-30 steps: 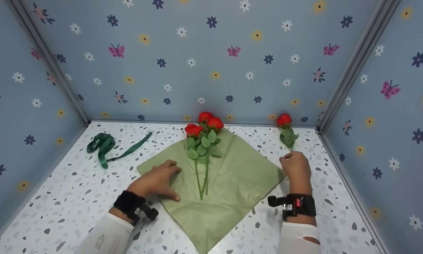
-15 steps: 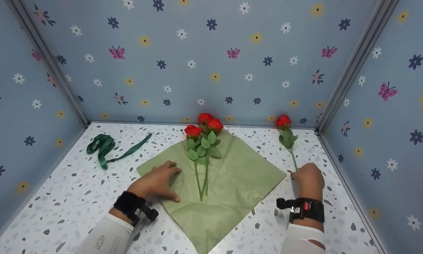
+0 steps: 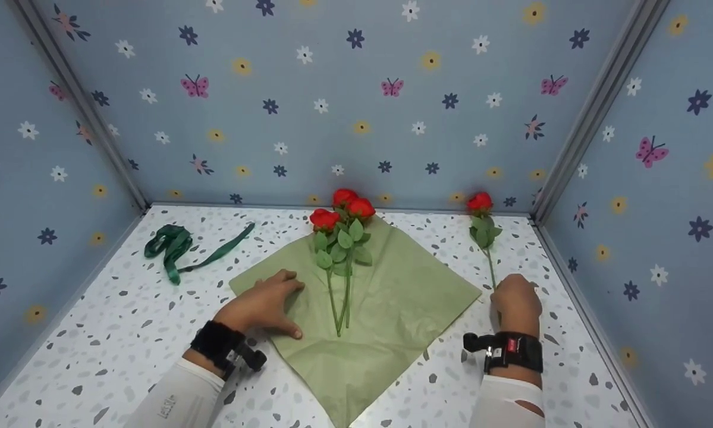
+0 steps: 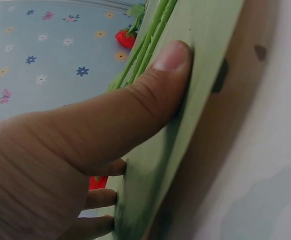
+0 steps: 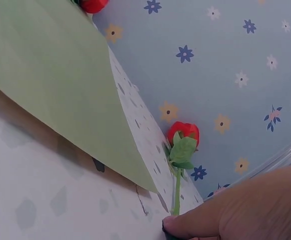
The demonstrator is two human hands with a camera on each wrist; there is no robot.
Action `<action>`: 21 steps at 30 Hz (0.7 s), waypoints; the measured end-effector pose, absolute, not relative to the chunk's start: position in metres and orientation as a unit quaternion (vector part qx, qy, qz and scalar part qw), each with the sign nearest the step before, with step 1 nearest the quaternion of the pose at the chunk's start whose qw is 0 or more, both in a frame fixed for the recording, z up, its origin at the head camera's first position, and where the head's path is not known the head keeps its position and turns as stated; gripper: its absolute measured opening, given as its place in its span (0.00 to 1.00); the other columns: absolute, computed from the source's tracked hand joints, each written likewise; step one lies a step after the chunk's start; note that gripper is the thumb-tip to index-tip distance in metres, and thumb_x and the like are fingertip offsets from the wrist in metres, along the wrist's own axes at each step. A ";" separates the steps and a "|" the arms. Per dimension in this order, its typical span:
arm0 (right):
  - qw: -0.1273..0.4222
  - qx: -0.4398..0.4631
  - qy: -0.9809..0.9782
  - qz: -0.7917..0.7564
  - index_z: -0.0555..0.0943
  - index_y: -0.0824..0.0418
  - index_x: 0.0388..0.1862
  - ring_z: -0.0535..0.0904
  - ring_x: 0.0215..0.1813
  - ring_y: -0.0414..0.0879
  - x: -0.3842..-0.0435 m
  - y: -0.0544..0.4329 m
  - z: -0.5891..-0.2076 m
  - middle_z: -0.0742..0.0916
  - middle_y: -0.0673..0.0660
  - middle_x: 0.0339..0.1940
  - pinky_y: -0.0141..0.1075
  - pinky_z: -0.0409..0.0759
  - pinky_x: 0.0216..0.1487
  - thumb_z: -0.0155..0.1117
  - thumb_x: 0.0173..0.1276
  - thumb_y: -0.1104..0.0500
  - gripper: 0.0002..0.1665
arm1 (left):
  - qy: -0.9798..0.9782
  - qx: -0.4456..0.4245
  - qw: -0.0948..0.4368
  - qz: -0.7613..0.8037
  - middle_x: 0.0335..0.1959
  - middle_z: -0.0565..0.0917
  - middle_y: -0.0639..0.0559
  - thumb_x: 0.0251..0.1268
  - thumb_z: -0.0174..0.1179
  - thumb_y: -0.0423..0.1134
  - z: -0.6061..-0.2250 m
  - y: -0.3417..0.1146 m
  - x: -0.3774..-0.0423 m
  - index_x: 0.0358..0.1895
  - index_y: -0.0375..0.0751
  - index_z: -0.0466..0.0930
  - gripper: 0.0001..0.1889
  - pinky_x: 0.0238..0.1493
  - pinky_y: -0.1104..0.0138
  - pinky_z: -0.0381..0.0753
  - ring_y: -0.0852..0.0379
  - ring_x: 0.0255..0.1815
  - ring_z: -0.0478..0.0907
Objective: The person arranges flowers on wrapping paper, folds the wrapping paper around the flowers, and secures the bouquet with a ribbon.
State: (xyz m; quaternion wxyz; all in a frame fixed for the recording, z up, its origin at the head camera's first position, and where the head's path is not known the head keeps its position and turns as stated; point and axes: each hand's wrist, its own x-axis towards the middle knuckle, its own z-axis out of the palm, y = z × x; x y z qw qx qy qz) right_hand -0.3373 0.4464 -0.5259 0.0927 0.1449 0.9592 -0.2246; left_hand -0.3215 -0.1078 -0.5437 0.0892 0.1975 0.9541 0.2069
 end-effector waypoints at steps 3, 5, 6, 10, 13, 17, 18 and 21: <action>0.097 0.138 0.960 -0.223 0.84 0.75 0.65 0.83 0.65 0.76 -0.338 0.445 -0.525 0.84 0.80 0.68 0.70 0.82 0.67 0.68 0.75 0.57 0.27 | 0.954 0.198 0.090 0.205 0.88 0.67 0.35 0.42 0.94 0.64 -0.544 -0.108 -0.322 0.81 0.42 0.78 0.61 0.88 0.26 0.56 0.33 0.89 0.68; 0.097 0.135 0.960 -0.223 0.83 0.76 0.65 0.83 0.66 0.76 -0.338 0.445 -0.524 0.84 0.80 0.68 0.70 0.82 0.67 0.67 0.75 0.58 0.28 | 0.954 0.198 0.090 0.205 0.88 0.67 0.35 0.42 0.93 0.64 -0.544 -0.109 -0.322 0.81 0.42 0.78 0.61 0.89 0.26 0.56 0.32 0.89 0.67; 0.098 0.134 0.960 -0.223 0.83 0.76 0.66 0.83 0.66 0.76 -0.338 0.445 -0.524 0.84 0.80 0.68 0.70 0.82 0.67 0.67 0.74 0.58 0.28 | 0.954 0.198 0.090 0.205 0.88 0.67 0.35 0.42 0.93 0.64 -0.544 -0.109 -0.322 0.81 0.42 0.78 0.61 0.89 0.26 0.56 0.32 0.89 0.67; 0.101 0.130 0.960 -0.225 0.83 0.75 0.67 0.83 0.66 0.76 -0.339 0.446 -0.524 0.84 0.80 0.69 0.69 0.83 0.67 0.67 0.74 0.57 0.30 | 0.955 0.198 0.088 0.204 0.88 0.68 0.35 0.42 0.93 0.64 -0.544 -0.108 -0.323 0.81 0.41 0.78 0.60 0.88 0.26 0.56 0.33 0.89 0.67; 0.106 0.131 0.959 -0.226 0.83 0.76 0.68 0.83 0.66 0.75 -0.340 0.447 -0.524 0.84 0.80 0.68 0.69 0.83 0.67 0.67 0.74 0.57 0.30 | 0.955 0.198 0.087 0.204 0.87 0.68 0.35 0.42 0.93 0.64 -0.544 -0.108 -0.323 0.81 0.42 0.78 0.60 0.88 0.27 0.57 0.33 0.88 0.68; 0.115 0.139 0.956 -0.232 0.82 0.76 0.67 0.83 0.65 0.75 -0.341 0.448 -0.524 0.85 0.79 0.67 0.69 0.82 0.66 0.66 0.75 0.57 0.29 | 0.955 0.199 0.087 0.203 0.87 0.68 0.35 0.42 0.93 0.64 -0.544 -0.108 -0.322 0.81 0.42 0.78 0.60 0.88 0.27 0.58 0.33 0.88 0.68; 0.118 0.142 0.955 -0.234 0.82 0.76 0.67 0.83 0.65 0.74 -0.341 0.448 -0.524 0.85 0.79 0.67 0.69 0.82 0.67 0.65 0.75 0.57 0.29 | 0.955 0.199 0.088 0.202 0.87 0.68 0.35 0.42 0.93 0.64 -0.544 -0.108 -0.322 0.81 0.42 0.78 0.60 0.88 0.27 0.58 0.33 0.88 0.68; 0.119 0.145 0.952 -0.243 0.81 0.76 0.69 0.83 0.65 0.74 -0.342 0.448 -0.526 0.84 0.79 0.67 0.69 0.82 0.68 0.64 0.77 0.57 0.30 | 0.955 0.199 0.088 0.203 0.87 0.68 0.35 0.42 0.93 0.64 -0.544 -0.108 -0.322 0.81 0.42 0.78 0.60 0.88 0.28 0.58 0.33 0.88 0.69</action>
